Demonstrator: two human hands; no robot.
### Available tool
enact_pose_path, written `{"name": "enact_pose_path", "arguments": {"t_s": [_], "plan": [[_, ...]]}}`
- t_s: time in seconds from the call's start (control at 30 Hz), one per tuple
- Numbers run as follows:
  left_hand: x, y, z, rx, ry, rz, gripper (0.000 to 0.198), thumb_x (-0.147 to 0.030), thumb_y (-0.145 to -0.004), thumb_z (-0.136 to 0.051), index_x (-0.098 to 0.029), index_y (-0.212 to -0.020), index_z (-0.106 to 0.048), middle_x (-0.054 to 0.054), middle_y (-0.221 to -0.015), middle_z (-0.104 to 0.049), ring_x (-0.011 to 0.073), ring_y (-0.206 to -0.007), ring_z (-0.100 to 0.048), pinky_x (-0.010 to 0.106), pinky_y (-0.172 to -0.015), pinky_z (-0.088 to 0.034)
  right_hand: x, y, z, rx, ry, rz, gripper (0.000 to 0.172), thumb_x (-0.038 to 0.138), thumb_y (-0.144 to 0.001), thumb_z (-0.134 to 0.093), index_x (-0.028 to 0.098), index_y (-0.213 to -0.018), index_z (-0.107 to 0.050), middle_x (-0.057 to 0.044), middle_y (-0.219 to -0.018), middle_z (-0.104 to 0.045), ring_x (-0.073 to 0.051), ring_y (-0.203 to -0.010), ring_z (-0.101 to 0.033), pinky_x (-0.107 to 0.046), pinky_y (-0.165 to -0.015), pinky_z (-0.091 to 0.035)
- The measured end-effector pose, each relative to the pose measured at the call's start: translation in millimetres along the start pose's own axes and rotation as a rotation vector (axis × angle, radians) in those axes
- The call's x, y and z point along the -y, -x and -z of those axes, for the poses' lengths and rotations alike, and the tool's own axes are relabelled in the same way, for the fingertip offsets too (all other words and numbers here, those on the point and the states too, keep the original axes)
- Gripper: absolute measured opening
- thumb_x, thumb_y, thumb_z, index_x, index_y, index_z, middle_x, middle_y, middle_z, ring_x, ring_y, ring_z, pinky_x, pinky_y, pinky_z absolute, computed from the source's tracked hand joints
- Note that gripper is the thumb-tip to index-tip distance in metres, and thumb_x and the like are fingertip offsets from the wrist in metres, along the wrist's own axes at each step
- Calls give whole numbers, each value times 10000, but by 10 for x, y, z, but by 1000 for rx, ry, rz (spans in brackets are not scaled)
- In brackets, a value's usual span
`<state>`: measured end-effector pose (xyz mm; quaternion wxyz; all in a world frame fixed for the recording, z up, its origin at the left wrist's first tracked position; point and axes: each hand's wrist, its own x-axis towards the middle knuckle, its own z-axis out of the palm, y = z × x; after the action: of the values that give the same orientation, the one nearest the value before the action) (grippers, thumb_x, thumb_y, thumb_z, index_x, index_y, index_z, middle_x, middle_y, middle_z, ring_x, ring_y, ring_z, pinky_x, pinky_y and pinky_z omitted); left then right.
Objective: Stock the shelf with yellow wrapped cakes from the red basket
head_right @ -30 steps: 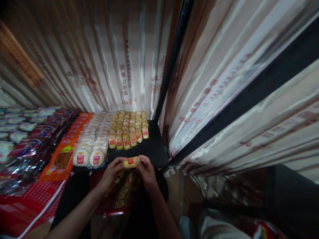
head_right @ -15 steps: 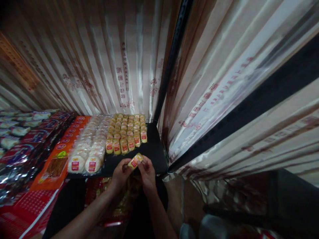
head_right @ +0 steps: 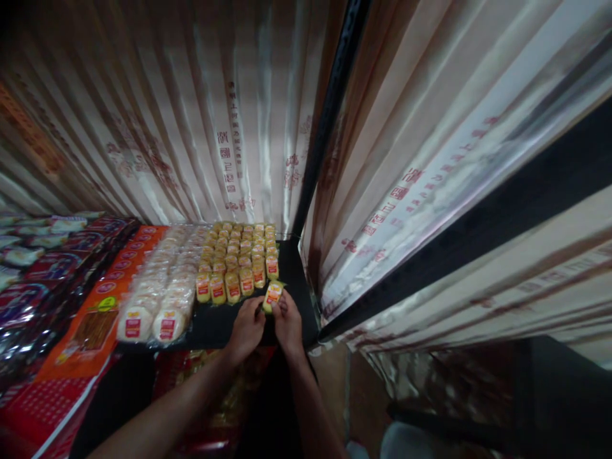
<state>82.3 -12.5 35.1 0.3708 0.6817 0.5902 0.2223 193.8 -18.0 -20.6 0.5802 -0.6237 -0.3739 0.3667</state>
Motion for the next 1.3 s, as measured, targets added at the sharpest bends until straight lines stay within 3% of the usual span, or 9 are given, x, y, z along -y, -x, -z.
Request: {"name": "enact_pose_path", "arguments": {"t_s": [0.23, 0.4, 0.67, 0.8, 0.93, 1.3], "plan": [[-166, -179, -71, 35, -11, 43, 507, -95, -776, -418, -82, -1280, -465, 105, -1298, -525, 193, -1218, -438, 271, -1056, -301, -79, -342, 19, 12, 139, 84, 564, 371, -743, -514, 116, -1244, -480, -135, -1103, -591, -201, -919, -617, -351, -841, -502], [-210, -271, -80, 27, -13, 65, 509, -83, -772, -426, -83, -1279, -468, 110, -1305, -521, 201, -1211, -450, 280, -1055, -305, -83, -468, -11, -1, 296, 208, 489, 338, -766, -469, 130, -1204, -535, -131, -1074, -548, -182, -854, -605, -332, -787, -522], [-225, -321, -65, 27, 26, 85, 513, -75, -782, -414, -121, -1292, -455, 100, -1308, -519, 179, -1224, -452, 268, -1056, -301, -132, -553, -50, -62, 468, 341, 471, 348, -803, -416, 122, -1191, -557, -159, -1206, -524, -239, -1124, -476, -370, -873, -484], [-197, -345, -72, 9, 35, 51, 496, -66, -778, -412, -138, -1263, -486, 94, -1309, -518, 176, -1215, -464, 264, -1046, -315, -162, -579, -74, -62, 566, 354, 468, 338, -806, -401, 134, -1196, -560, -128, -1199, -567, -236, -1106, -489, -402, -957, -412], [-177, -354, -86, 3, 42, 48, 499, -53, -776, -399, -138, -1259, -490, 94, -1317, -511, 170, -1223, -458, 254, -1050, -310, -154, -588, -106, -81, 577, 345, 477, 337, -816, -395, 149, -1230, -538, -112, -1139, -609, -230, -1059, -517, -386, -927, -426], [-128, -295, -125, 10, 49, -8, 524, -12, -745, -392, -86, -1255, -484, 115, -1326, -498, 157, -1230, -448, 243, -1057, -308, -166, -610, -130, -51, 606, 461, 469, 304, -854, -348, 176, -1284, -486, -96, -1215, -569, -213, -1102, -486, -393, -965, -392]]}}
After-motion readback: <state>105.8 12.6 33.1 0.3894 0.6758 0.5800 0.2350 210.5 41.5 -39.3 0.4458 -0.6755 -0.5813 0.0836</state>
